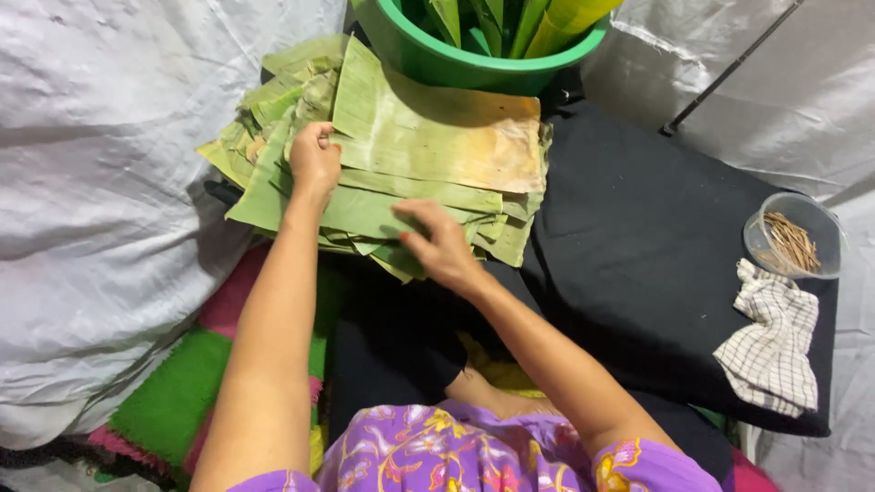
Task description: Cleaning banana leaves with a cloth and folding them into cone shapes for food packaging.
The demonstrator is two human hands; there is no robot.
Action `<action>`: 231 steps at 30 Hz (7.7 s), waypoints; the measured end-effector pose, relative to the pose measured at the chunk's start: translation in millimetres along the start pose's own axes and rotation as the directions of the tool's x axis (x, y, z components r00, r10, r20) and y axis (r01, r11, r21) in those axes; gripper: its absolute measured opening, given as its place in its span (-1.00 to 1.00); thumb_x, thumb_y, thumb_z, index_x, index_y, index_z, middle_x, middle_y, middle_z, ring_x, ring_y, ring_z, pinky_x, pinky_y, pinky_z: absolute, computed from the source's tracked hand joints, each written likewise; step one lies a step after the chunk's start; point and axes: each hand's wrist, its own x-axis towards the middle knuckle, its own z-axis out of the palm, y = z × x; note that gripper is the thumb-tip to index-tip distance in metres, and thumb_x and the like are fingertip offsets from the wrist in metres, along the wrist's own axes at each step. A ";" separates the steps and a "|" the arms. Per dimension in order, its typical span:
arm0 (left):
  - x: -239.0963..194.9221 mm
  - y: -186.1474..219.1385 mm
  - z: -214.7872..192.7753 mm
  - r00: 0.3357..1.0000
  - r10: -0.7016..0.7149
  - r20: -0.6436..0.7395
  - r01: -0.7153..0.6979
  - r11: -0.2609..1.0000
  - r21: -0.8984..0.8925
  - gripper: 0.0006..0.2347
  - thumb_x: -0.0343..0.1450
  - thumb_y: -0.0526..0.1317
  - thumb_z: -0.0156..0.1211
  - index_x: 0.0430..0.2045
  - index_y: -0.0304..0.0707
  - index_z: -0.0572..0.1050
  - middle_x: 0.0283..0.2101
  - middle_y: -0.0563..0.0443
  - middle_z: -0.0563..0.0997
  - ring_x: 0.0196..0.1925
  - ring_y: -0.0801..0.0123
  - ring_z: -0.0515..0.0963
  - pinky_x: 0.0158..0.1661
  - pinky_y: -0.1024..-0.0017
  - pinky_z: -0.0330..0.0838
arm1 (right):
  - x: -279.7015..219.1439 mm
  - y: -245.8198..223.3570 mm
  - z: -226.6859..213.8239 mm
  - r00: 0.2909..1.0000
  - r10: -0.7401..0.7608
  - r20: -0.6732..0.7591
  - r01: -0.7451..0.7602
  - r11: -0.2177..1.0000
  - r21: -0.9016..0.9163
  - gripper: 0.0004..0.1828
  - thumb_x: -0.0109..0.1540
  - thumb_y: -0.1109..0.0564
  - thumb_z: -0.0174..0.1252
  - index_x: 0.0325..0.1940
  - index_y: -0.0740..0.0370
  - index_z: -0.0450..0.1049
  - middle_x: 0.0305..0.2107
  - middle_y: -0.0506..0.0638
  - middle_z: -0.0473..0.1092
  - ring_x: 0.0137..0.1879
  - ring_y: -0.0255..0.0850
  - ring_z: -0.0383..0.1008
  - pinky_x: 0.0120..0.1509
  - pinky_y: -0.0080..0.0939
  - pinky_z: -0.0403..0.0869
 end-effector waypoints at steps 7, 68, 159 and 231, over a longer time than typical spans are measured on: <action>4.9 -3.8 -18.3 0.999 -0.022 0.042 0.025 0.997 -0.071 -0.72 0.31 -0.36 0.16 -0.19 0.06 0.67 -0.37 0.14 0.58 -0.22 0.31 0.61 -0.10 0.24 0.48 | -7.6 6.1 -85.2 0.924 0.075 -0.376 -0.063 0.997 0.044 -0.61 0.25 0.34 0.16 0.16 0.16 0.53 0.00 0.14 0.43 -0.08 -0.08 0.56 0.08 -0.09 0.53; -249.0 187.5 209.8 0.771 0.287 0.568 0.180 0.757 -0.628 -0.86 0.46 -0.43 -0.03 -0.19 -0.22 0.44 -0.39 -0.03 0.67 -0.43 0.41 0.70 -0.38 0.51 0.63 | -302.9 61.8 -333.5 0.315 0.586 -0.747 -0.316 0.806 0.500 -0.46 0.16 0.31 0.15 0.21 -0.03 0.50 -0.44 -0.18 0.35 -0.55 -0.44 0.40 -0.50 -0.54 0.49; -255.4 152.3 284.9 0.743 0.138 0.655 0.530 0.476 -0.702 -0.67 0.54 -0.37 -0.10 0.21 -0.20 0.42 0.02 -0.21 0.63 -0.04 0.13 0.70 -0.12 0.17 0.69 | -243.2 65.7 -303.8 0.727 -0.347 -0.592 -0.517 0.291 -0.805 -0.35 0.19 0.11 0.38 0.38 -0.02 0.43 0.33 0.13 0.23 0.45 0.13 0.14 0.44 0.24 0.01; -281.8 208.6 181.6 0.453 0.391 0.801 0.688 0.419 -0.593 -0.79 0.47 -0.37 0.14 -0.03 -0.39 0.54 -0.02 -0.10 0.64 -0.02 0.34 0.62 0.12 0.42 0.47 | -250.4 40.5 -399.6 0.351 0.832 -0.430 0.058 0.439 0.896 -0.49 0.17 -0.23 0.09 -0.20 0.31 0.53 -0.60 0.04 0.44 -0.63 -0.29 0.36 -0.62 -0.42 0.32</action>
